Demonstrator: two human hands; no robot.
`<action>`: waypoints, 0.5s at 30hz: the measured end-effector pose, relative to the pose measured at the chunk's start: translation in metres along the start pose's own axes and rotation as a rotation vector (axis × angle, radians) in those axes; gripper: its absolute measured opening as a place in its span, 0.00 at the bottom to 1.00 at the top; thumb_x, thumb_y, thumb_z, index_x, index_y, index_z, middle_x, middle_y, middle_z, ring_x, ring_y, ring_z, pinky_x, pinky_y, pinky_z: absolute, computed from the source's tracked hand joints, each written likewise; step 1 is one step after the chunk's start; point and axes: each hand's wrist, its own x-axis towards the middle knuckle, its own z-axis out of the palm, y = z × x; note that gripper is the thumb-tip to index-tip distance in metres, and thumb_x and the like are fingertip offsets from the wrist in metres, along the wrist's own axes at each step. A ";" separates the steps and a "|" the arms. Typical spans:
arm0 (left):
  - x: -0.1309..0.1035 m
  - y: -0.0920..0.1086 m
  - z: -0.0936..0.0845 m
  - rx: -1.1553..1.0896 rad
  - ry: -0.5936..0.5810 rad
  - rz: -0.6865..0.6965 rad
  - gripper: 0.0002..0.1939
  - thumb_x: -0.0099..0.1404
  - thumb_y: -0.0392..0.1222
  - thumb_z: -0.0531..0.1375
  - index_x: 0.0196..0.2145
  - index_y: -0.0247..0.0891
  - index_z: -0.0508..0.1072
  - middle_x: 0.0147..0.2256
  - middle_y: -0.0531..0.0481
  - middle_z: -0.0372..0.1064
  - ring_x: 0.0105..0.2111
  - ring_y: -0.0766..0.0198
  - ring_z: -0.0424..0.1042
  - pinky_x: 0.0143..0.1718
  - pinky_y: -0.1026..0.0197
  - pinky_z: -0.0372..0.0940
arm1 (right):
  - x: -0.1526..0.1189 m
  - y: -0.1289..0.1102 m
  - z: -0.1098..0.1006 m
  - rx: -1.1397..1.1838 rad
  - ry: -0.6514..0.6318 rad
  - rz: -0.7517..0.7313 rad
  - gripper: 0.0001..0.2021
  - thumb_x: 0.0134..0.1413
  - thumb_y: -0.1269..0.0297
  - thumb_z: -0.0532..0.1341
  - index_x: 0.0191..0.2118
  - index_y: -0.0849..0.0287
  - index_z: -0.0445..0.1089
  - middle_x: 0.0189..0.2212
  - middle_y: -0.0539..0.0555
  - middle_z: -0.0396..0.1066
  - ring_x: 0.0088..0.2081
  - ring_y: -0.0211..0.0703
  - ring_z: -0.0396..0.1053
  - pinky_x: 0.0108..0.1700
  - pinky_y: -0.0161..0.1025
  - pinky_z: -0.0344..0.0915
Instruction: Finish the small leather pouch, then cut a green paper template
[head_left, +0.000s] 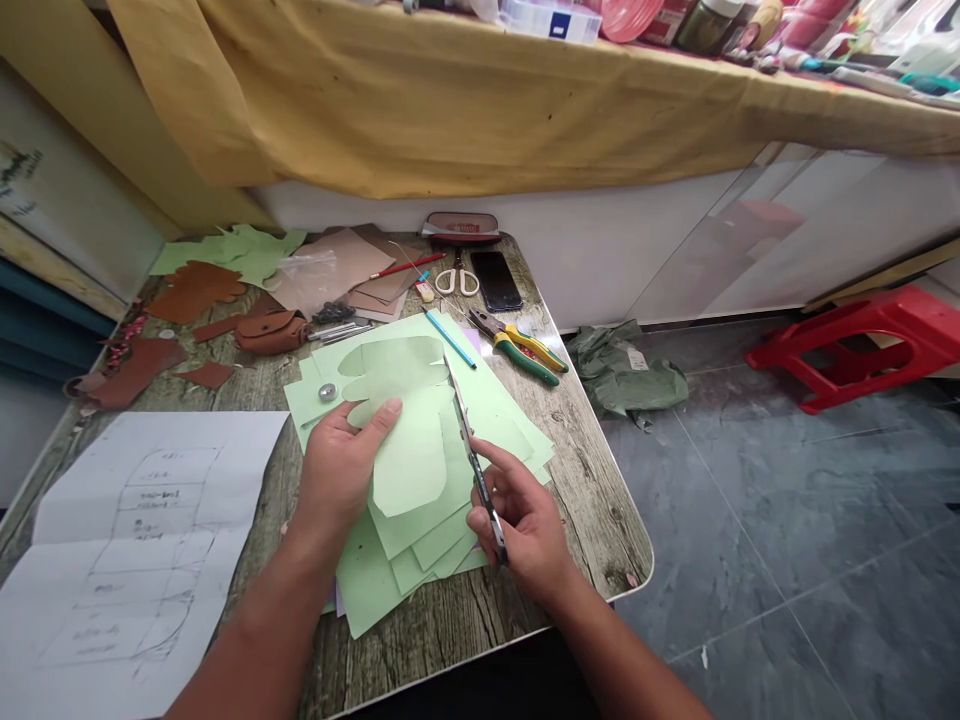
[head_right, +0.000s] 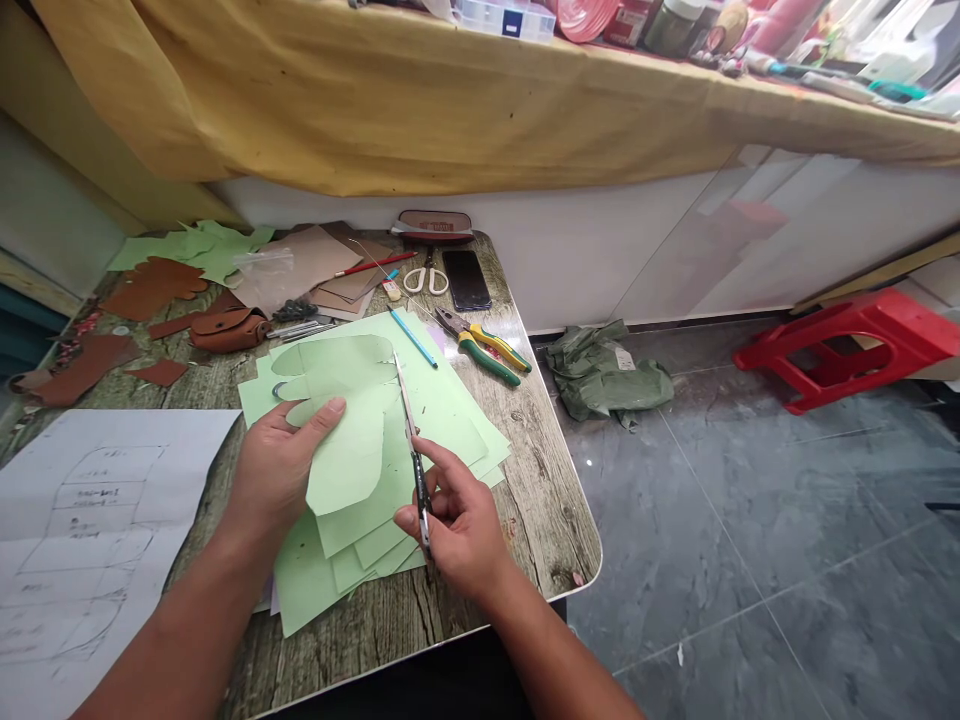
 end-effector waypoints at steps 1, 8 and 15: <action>0.001 0.000 -0.001 -0.007 -0.007 -0.008 0.29 0.59 0.59 0.76 0.51 0.38 0.83 0.41 0.43 0.85 0.37 0.50 0.84 0.36 0.55 0.79 | 0.000 0.000 0.000 -0.002 -0.002 0.000 0.33 0.62 0.51 0.74 0.70 0.49 0.69 0.32 0.45 0.58 0.22 0.32 0.53 0.21 0.32 0.51; 0.002 0.016 -0.004 -0.081 -0.025 -0.092 0.34 0.50 0.60 0.79 0.48 0.36 0.81 0.36 0.44 0.84 0.31 0.50 0.82 0.28 0.56 0.76 | -0.001 -0.004 0.000 -0.019 -0.022 0.020 0.34 0.61 0.52 0.74 0.70 0.50 0.70 0.32 0.45 0.58 0.23 0.33 0.55 0.22 0.32 0.51; 0.004 0.018 -0.006 -0.125 -0.018 -0.127 0.34 0.47 0.56 0.80 0.48 0.37 0.82 0.33 0.47 0.82 0.28 0.53 0.80 0.25 0.59 0.73 | -0.001 -0.004 -0.001 -0.024 -0.022 0.029 0.33 0.61 0.54 0.74 0.69 0.50 0.70 0.31 0.45 0.57 0.23 0.33 0.54 0.22 0.33 0.50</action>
